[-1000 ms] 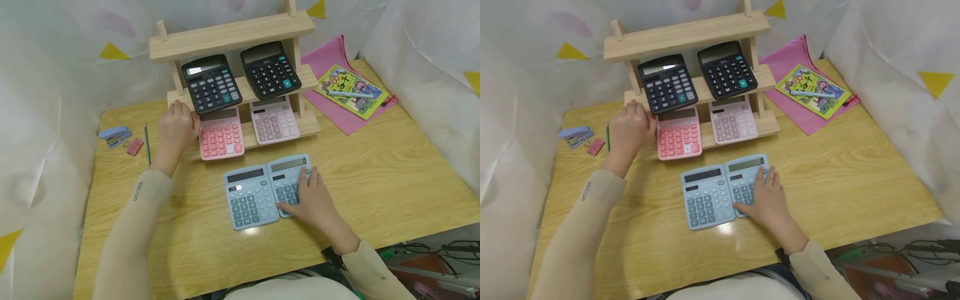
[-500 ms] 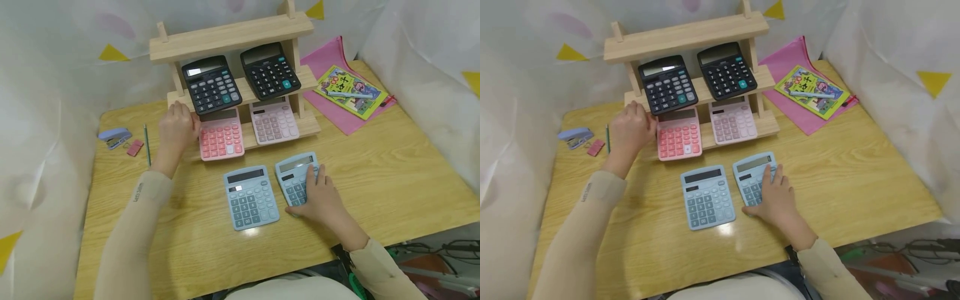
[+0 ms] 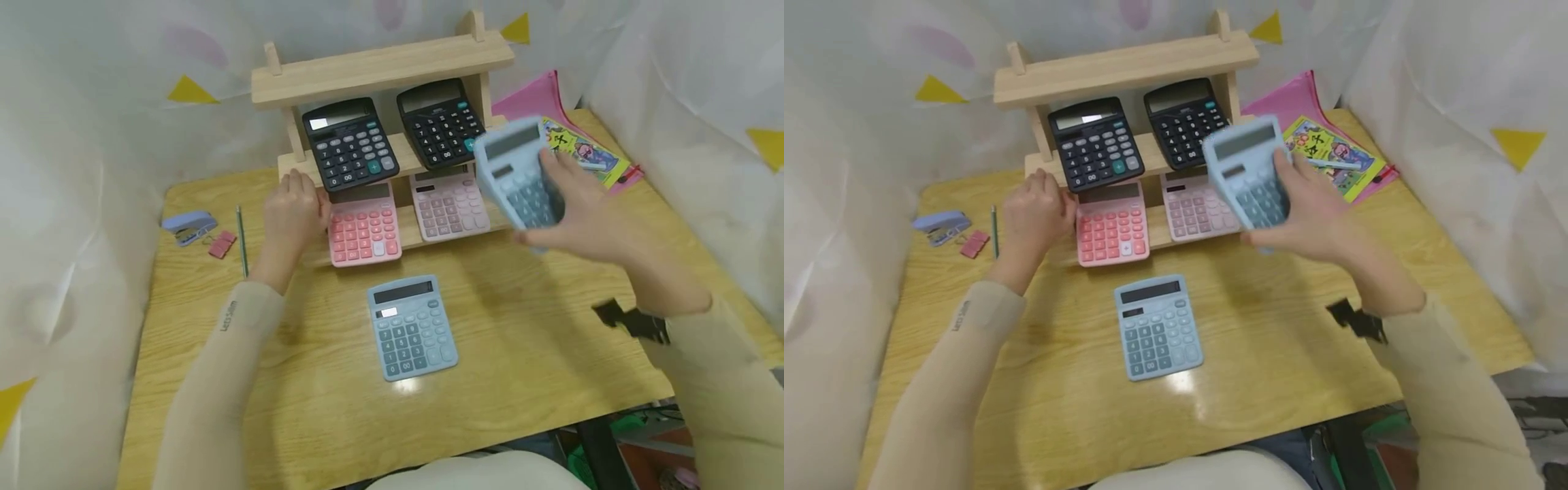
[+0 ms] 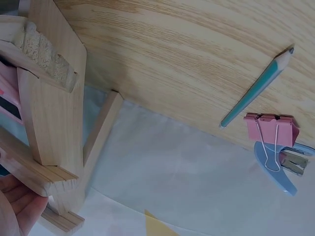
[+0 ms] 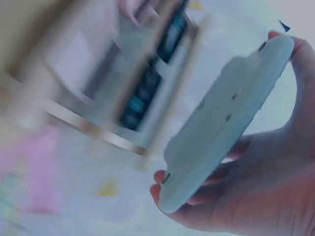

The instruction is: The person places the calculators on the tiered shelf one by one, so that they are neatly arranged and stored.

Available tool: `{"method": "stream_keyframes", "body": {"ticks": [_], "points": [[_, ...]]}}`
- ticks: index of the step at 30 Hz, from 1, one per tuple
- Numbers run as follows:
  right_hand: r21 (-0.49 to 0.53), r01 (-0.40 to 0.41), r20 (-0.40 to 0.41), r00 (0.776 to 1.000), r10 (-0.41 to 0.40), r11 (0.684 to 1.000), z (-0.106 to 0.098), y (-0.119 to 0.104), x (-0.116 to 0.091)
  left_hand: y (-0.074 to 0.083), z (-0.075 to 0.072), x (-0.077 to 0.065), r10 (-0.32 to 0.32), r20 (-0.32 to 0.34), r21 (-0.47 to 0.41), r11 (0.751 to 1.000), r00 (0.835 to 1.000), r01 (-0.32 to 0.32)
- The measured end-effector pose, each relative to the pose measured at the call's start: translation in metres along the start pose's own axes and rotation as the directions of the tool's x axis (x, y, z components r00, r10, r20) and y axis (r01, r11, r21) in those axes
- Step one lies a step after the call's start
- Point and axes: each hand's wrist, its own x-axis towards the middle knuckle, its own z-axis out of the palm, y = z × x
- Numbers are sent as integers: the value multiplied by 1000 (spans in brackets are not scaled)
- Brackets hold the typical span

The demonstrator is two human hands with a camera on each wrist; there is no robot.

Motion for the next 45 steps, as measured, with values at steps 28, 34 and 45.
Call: {"method": "stream_keyframes", "body": {"ticks": [28, 34, 45], "points": [[-192, -279, -104, 959, 264, 941, -36, -60, 230, 0, -4, 1, 31, -2, 35, 999, 1000, -31], [-272, -219, -184, 968, 173, 937, -29, -68, 215, -2, -2, 2, 23, 9, 27, 999, 1000, -23], [-368, 205, -121, 957, -265, 907, 83, -99, 9, -5, 3, 9, 45, -13, 6, 999, 999, -45]]}}
